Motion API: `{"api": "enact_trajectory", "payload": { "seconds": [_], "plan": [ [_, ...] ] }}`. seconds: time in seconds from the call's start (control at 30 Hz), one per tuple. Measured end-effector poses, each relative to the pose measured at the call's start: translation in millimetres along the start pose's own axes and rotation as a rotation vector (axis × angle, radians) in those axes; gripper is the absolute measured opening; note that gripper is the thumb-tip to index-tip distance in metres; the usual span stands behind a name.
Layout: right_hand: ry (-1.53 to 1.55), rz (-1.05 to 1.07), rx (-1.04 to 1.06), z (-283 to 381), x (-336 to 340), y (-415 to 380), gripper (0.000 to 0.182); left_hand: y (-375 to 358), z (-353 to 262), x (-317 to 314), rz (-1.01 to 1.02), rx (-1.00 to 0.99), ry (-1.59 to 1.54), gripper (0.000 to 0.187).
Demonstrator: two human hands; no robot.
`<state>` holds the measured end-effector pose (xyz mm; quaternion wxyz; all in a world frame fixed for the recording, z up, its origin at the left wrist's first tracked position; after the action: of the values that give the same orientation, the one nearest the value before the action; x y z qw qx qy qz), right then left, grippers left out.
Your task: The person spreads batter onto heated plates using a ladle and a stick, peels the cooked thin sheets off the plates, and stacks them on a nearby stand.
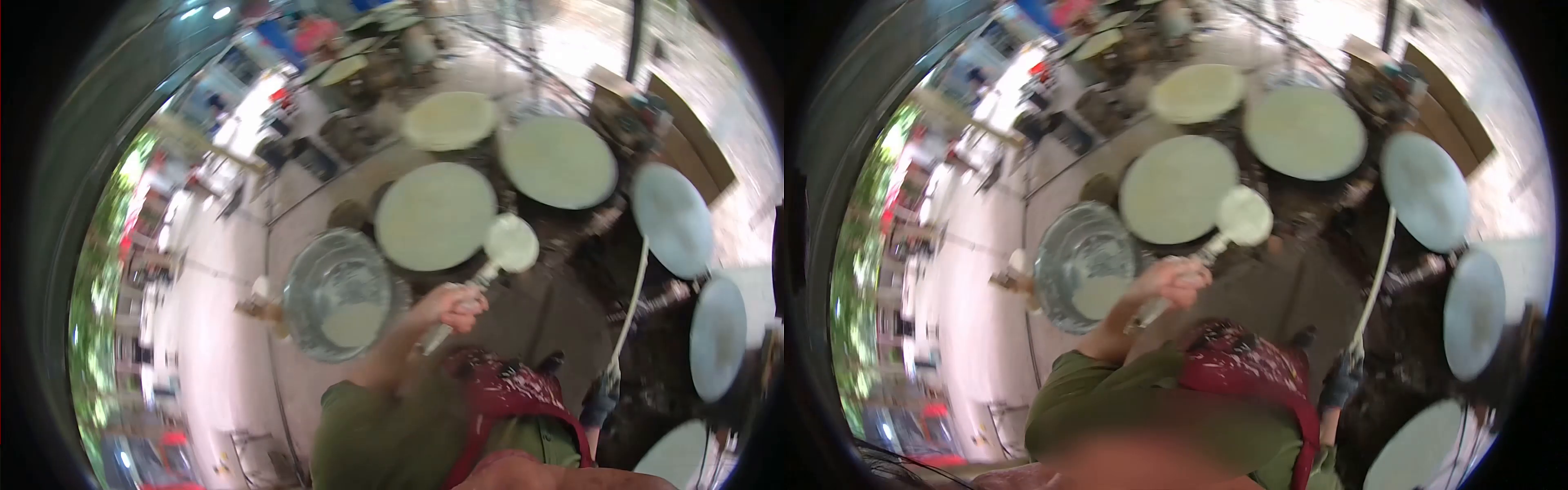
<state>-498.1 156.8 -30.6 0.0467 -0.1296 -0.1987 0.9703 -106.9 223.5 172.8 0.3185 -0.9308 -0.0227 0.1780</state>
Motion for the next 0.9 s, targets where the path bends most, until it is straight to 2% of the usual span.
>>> {"api": "enact_trajectory", "payload": {
  "seconds": [0.07,0.1,0.13,0.2,0.23,0.33,0.4,0.43,0.47,0.5,0.6,0.63,0.7,0.8,0.9],
  "plan": [
    [0.011,-0.145,-0.004,38,32,30,0.035,40,-26,-29,0.016,0.061,-0.124,0.030],
    [0.024,-0.229,0.008,54,53,50,0.034,53,-51,-50,0.075,-0.014,-0.035,0.029],
    [-0.109,-0.319,0.010,61,74,75,0.034,66,-78,-80,0.133,-0.105,0.050,0.029],
    [-0.088,-0.171,0.375,87,88,117,0.035,93,-110,-135,-0.149,-0.237,0.496,0.029],
    [-0.002,-0.190,0.351,103,90,132,0.035,104,-127,-151,-0.323,-0.339,0.706,0.029],
    [0.207,-0.187,0.273,128,79,165,0.035,185,-166,-188,-0.040,-0.347,0.624,0.029],
    [0.264,-0.213,0.262,133,81,188,0.036,249,-183,-198,0.300,-0.149,0.304,0.029],
    [0.189,-0.231,0.327,133,79,196,0.037,279,-191,-202,0.365,-0.098,0.234,0.029],
    [0.086,-0.251,0.294,143,71,194,0.037,308,-195,-208,0.425,-0.034,0.161,0.030],
    [0.140,-0.279,0.264,146,68,196,0.038,338,-194,-218,0.496,0.003,0.132,0.030],
    [0.254,-0.396,0.144,145,65,207,0.038,407,-194,-253,0.534,0.078,0.258,0.030],
    [0.281,-0.430,0.102,146,66,212,0.038,434,-192,-259,0.626,0.104,0.228,0.031],
    [0.234,-0.513,0.021,147,71,226,0.039,475,-193,-283,0.618,0.027,0.401,0.032],
    [0.208,-0.574,0.187,140,73,270,0.037,534,-179,-319,0.584,-0.090,0.542,0.030],
    [0.044,-0.609,0.294,152,57,319,0.032,599,-145,-345,0.536,-0.210,0.670,0.024]
  ]
}}
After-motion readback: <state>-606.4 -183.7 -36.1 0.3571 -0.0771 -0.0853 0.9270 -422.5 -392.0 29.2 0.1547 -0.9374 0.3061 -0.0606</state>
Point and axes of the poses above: each hand's wrist, its own y-axis towards the middle knuckle, its own x-axis out of the back of the hand, z = x × y, the point moved 4 cm from there along y, towards the middle knuckle, and after that the axes turned 14 degrees about y, right-handed, at the moved point
